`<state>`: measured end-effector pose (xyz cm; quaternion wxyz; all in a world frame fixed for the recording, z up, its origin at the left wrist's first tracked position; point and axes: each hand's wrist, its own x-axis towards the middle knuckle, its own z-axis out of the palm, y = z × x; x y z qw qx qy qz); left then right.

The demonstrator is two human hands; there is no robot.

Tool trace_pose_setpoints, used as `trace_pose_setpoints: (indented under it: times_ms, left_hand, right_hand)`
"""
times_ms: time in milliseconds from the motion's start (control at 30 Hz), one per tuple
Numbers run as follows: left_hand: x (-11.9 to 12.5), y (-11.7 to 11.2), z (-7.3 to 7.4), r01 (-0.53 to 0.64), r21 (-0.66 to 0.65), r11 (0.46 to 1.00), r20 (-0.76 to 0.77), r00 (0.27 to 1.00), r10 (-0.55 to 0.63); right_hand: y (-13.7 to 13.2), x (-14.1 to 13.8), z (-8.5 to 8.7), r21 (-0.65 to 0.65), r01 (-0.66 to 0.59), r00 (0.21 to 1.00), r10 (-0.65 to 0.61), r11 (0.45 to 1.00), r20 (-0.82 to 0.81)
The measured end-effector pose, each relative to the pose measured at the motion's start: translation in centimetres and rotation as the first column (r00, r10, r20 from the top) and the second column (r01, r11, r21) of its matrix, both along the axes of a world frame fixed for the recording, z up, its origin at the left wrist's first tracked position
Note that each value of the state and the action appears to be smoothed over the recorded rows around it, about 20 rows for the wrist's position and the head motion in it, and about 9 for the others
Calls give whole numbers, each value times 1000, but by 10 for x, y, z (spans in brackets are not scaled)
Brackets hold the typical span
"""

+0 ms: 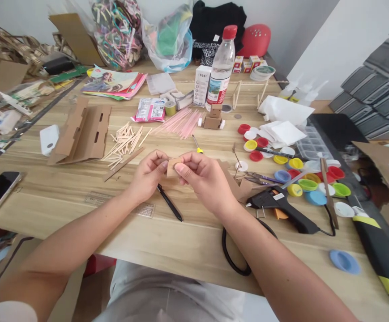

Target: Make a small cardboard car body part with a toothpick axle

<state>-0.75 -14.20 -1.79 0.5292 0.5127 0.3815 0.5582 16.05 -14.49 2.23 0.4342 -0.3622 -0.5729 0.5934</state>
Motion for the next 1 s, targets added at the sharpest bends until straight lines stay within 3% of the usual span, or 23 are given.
trace_pose_setpoints:
  times_ms: [233, 367, 467, 533, 600, 733, 833, 900, 1000]
  left_hand:
    - [0, -2, -8, 3, 47, 999, 24, 1000, -4]
    - [-8, -1, -7, -21, 217, 976, -156, 986, 56]
    - [-13, -2, -1, -3, 426, 905, -336, 928, 162]
    - [-15, -3, 4, 51, 484, 873, -415, 892, 178]
    - [-16, -3, 7, 97, 446, 890, -435, 892, 121]
    - [-15, 0, 9, 164, 242, 956, -410, 911, -52]
    - [-13, -1, 11, 246, 116, 962, -447, 878, -170]
    - [-12, -4, 13, 243, 112, 964, -501, 851, -156]
    - [-10, -10, 17, 185, 220, 958, -627, 779, -7]
  right_hand:
    - [-6, -1, 3, -4, -4, 1000, 4, 1000, 13]
    - [-6, 2, 1, -6, 11, 1000, -11, 1000, 23]
    - [-5, 4, -1, -4, 26, 1000, -25, 1000, 14]
    - [-4, 5, -1, -12, 18, 1000, -18, 1000, -5]
    - [-3, 4, -1, -26, -1, 999, 0, 1000, -37]
    - [-1, 4, -1, -56, -22, 996, 16, 998, -90]
    - [1, 7, -1, -77, -32, 995, 24, 997, -97]
    - [2, 9, -2, -94, -45, 995, 36, 995, -89]
    - [3, 10, -5, -124, -26, 998, 17, 992, -68]
